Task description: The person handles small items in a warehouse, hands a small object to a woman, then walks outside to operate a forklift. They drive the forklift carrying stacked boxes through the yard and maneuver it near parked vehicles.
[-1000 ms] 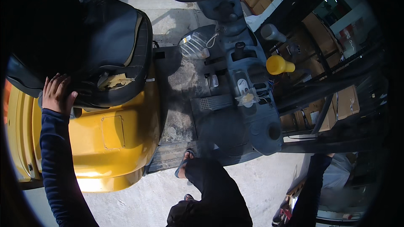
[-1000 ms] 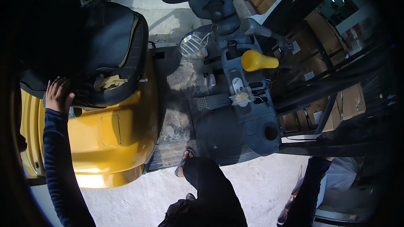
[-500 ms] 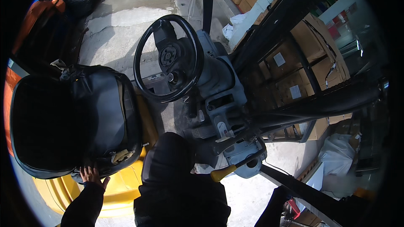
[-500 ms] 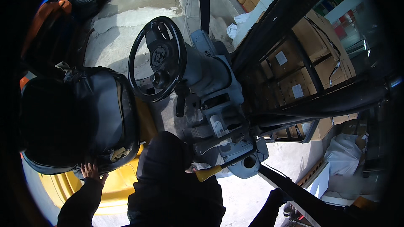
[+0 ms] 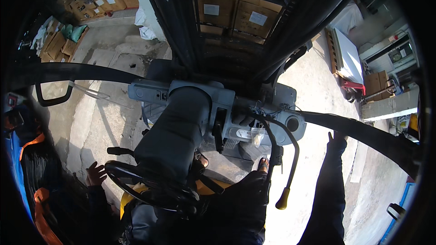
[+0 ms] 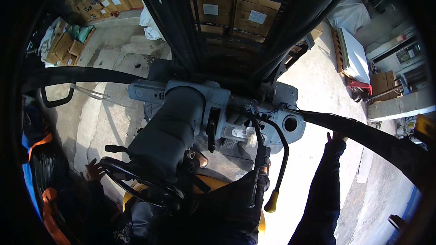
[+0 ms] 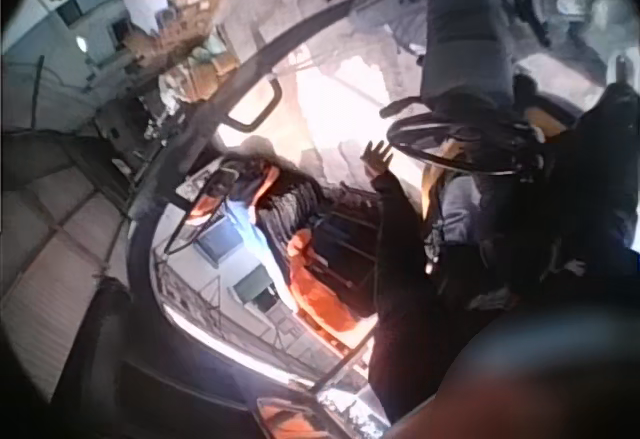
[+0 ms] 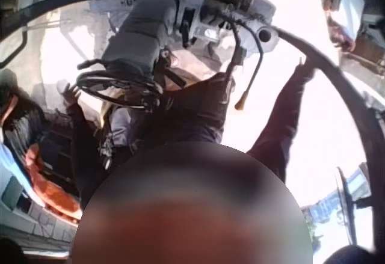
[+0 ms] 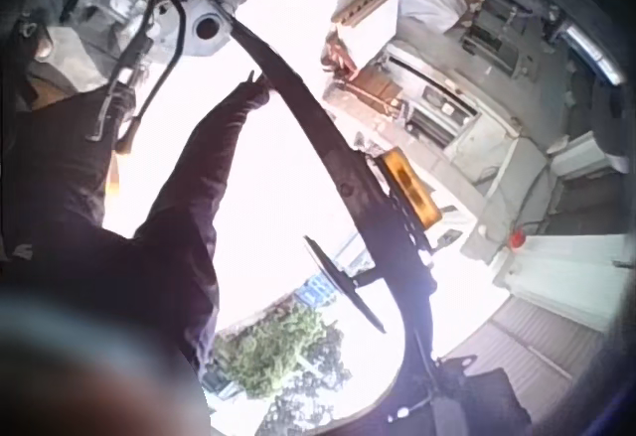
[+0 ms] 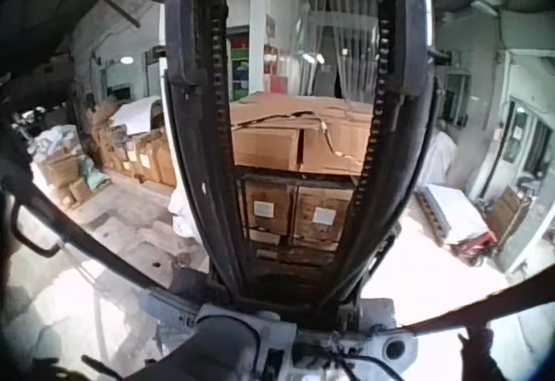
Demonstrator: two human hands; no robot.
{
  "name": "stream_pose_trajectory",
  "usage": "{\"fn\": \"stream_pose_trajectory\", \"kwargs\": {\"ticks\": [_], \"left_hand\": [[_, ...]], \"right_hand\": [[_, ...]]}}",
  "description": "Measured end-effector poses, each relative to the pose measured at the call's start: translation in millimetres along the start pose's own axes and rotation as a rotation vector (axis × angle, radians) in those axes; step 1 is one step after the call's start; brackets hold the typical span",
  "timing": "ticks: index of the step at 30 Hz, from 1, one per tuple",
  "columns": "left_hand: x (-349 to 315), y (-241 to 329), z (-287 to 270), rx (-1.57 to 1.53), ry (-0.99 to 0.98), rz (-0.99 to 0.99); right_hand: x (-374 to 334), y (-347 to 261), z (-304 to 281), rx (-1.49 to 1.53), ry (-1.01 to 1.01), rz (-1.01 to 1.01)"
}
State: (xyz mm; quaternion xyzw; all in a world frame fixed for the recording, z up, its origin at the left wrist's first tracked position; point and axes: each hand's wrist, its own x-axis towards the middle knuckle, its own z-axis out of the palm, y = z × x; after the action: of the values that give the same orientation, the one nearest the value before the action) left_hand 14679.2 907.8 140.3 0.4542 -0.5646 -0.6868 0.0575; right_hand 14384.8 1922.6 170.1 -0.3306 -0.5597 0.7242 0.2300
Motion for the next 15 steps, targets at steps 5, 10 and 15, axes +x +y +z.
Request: {"fn": "stream_pose_trajectory", "kwargs": {"ticks": [5,10,15], "left_hand": [[-43.2,133.1,178.8,0.314,-0.810,0.350],[-76.4,131.5,210.2,0.474,-0.999,0.754],[-72.2,109.1,220.0,0.527,-0.591,1.048]], "right_hand": [[-88.5,65.6,19.1,-0.232,-0.102,-0.120],[-222.1,186.2,30.0,-0.342,-0.350,0.159],[-348.0,249.1,107.1,-0.316,-0.605,0.413]]}}
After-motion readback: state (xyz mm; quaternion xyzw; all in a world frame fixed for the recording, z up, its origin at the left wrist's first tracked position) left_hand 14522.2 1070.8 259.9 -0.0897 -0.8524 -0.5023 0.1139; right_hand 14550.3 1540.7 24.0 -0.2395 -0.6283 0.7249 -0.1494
